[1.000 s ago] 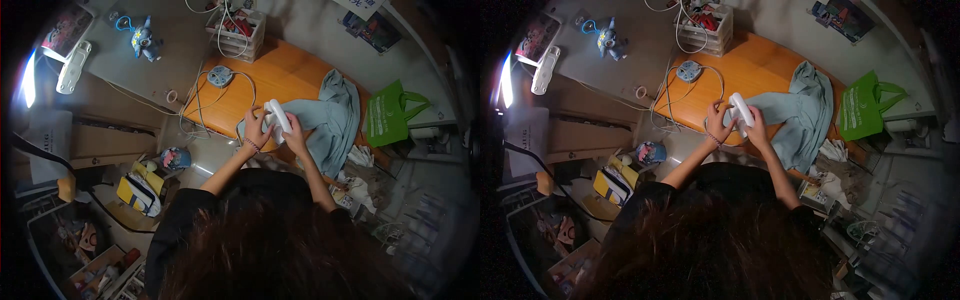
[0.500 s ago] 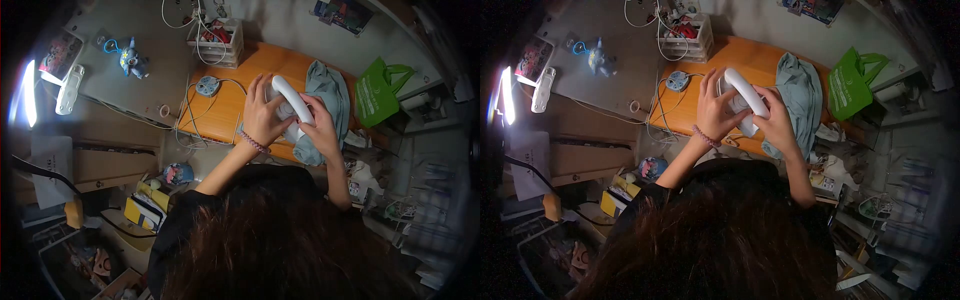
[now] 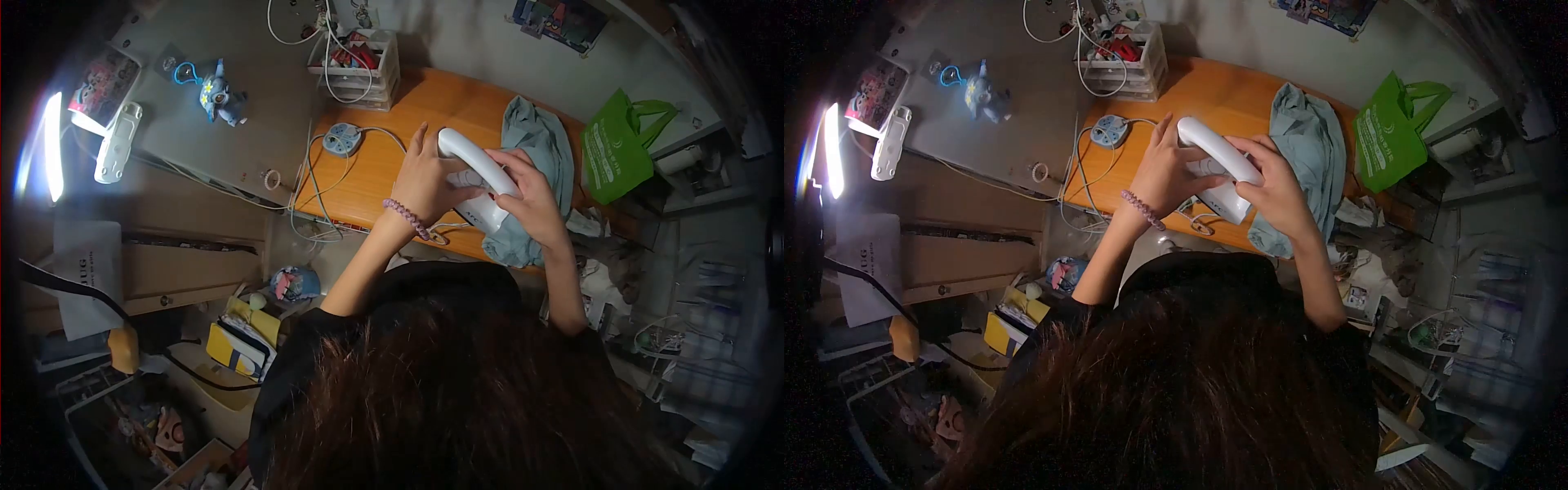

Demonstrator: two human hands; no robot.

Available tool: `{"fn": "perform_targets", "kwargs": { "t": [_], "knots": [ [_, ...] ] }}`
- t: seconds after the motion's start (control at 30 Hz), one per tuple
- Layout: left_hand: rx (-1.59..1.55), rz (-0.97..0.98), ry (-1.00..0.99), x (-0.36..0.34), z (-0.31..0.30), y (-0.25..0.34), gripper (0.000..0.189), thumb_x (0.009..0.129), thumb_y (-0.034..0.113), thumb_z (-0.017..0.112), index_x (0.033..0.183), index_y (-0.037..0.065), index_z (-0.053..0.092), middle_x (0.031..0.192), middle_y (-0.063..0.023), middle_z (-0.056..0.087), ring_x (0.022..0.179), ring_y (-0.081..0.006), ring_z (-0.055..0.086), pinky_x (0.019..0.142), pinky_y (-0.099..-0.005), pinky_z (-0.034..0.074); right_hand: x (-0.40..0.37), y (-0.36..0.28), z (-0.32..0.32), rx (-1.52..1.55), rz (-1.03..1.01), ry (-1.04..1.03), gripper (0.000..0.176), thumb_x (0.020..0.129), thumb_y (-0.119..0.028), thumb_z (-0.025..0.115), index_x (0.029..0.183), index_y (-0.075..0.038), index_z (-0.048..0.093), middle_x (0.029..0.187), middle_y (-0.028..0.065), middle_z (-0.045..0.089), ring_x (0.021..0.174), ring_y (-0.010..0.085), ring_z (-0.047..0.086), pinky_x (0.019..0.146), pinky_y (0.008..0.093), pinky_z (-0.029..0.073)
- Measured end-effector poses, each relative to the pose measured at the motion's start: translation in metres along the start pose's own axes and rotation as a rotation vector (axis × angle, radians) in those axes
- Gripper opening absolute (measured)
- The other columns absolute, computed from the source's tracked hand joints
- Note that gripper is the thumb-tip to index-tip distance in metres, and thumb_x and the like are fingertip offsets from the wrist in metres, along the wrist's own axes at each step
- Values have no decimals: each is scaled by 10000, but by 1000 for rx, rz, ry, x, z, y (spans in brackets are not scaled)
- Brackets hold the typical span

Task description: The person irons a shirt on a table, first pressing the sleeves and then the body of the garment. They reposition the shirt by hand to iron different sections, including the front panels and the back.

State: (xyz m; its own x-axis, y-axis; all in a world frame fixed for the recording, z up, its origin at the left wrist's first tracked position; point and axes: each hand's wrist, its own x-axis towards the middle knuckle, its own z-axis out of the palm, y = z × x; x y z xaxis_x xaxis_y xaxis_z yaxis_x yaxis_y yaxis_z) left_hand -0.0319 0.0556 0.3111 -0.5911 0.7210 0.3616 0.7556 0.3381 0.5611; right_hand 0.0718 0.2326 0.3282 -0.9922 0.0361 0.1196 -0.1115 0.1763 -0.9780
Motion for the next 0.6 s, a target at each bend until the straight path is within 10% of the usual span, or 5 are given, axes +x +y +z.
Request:
{"fn": "perform_targets", "kwargs": {
  "t": [0.23,0.6],
  "knots": [
    [23,32,-42,-4,-5,-5,338,697,274,785,996,125,736,1090,-199,613,1223,-352,445,1158,-486,193,0,-8,6,-45,23,0,584,689,110,489,1271,64,510,1115,67,458,1063,154,489,944,261,406],
    [47,-36,-20,-16,-18,5,363,697,295,785,1040,188,732,1341,-301,418,1321,-502,273,1123,-509,247,-1,-23,15,-80,-12,-5,613,649,109,467,1259,73,515,1104,74,458,1084,163,483,1006,261,346]
  ]
}}
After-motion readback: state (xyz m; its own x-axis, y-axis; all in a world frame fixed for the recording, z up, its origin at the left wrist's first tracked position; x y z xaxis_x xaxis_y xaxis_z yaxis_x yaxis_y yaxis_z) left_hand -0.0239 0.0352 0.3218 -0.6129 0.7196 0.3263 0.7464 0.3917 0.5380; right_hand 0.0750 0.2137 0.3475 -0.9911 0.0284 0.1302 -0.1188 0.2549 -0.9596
